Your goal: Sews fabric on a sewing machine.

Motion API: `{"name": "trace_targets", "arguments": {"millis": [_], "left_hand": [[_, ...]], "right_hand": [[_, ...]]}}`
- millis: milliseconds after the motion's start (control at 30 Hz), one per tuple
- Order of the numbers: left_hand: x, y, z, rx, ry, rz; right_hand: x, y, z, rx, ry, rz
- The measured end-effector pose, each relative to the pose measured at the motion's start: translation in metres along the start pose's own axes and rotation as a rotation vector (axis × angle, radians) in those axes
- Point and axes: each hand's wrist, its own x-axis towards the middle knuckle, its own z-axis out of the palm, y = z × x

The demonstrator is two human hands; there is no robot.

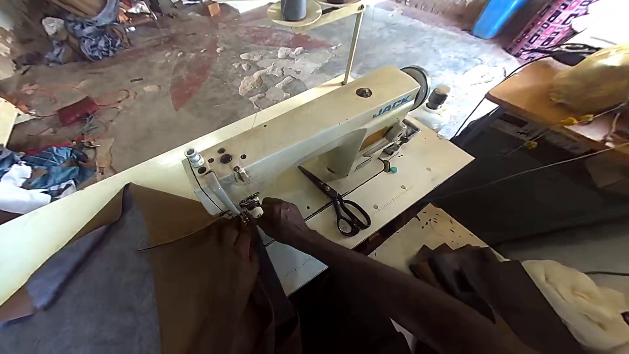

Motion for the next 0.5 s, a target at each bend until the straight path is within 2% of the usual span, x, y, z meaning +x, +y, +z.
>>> {"name": "trace_targets", "arguments": {"millis": [100, 200, 333, 500], "left_hand": [[0.005, -0.013, 0.000, -0.016, -0.028, 0.155], [0.010, -0.022, -0.002, -0.036, -0.078, 0.257], [0.014, -0.020, -0.007, -0.134, -0.117, 0.176], [0.008, -0.013, -0.001, -0.229, -0.063, 0.059]], "right_hand": [[0.007, 0.001, 0.000, 0.007, -0.034, 0.074], [0.006, 0.004, 0.001, 0.021, -0.016, 0.054], [0.005, 0.005, 0.004, 0.017, 0.003, 0.019], [0.004, 0.005, 0.004, 0.003, 0.007, 0.002]]}}
